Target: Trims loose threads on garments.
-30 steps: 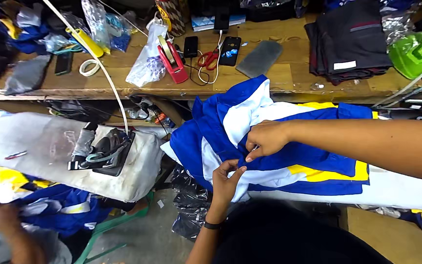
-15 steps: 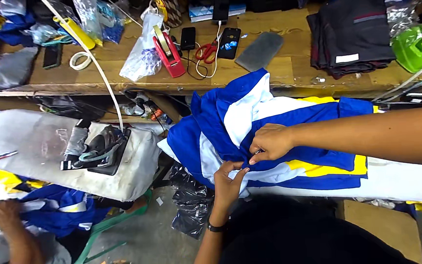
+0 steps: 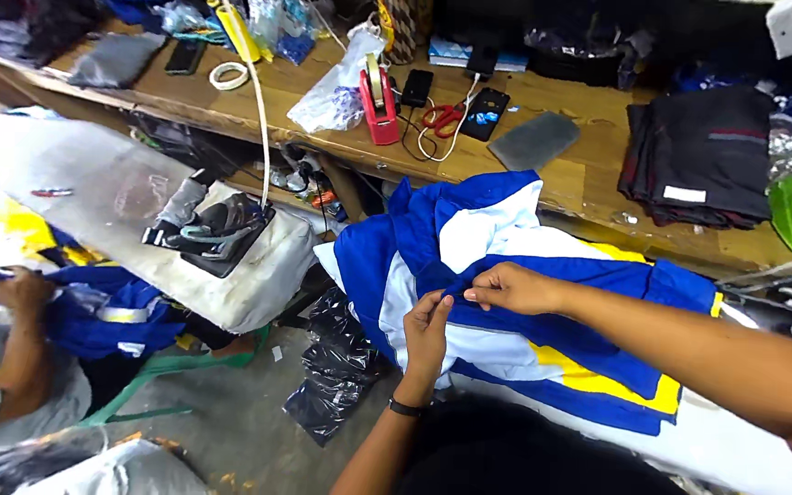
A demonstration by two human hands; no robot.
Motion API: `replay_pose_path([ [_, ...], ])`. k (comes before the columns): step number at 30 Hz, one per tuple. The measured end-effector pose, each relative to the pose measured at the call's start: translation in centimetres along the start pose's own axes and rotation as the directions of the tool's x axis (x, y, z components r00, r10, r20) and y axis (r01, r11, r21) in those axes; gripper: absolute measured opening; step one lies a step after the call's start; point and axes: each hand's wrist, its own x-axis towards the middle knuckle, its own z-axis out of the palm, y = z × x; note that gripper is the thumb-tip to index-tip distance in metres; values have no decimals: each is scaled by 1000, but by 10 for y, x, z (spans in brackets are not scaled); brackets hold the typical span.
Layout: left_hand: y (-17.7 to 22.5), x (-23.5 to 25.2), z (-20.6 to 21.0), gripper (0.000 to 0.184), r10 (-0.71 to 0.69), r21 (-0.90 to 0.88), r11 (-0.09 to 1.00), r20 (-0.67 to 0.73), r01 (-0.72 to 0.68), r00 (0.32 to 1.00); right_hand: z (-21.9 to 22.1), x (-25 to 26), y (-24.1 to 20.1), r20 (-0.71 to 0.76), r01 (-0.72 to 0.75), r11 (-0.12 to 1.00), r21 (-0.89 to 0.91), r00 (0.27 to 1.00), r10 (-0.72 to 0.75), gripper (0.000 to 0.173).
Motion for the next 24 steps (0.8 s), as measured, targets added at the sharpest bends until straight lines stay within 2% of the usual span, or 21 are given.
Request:
replay_pose_path([
  [9,3,-2,21,12,43,-23,999,-9,-43,999,-10,-6,17,-26,50,998,39,998,-49,39],
  [12,5,-5,33,9,-27,-61,998,-93,21,995,-7,-6,21,-30,69,995,78,997,-67,39],
  [15,9,-6,35,6,-95,-87,992,-114,86,989,-2,-6,25,-34,117,982,150,993,-113,38],
  [19,1,-10,30,6,-11,-93,996,-104,1,995,9,-5,33,-39,172,962,211,985,-168,41],
  [22,-9,-12,25,6,30,-46,998,-115,-35,993,15,-2,38,-29,143,977,159,990,-140,43],
  [24,-10,-11,16,9,43,88,995,-44,-39,998,4,-3,30,55,65,995,70,996,-68,43],
])
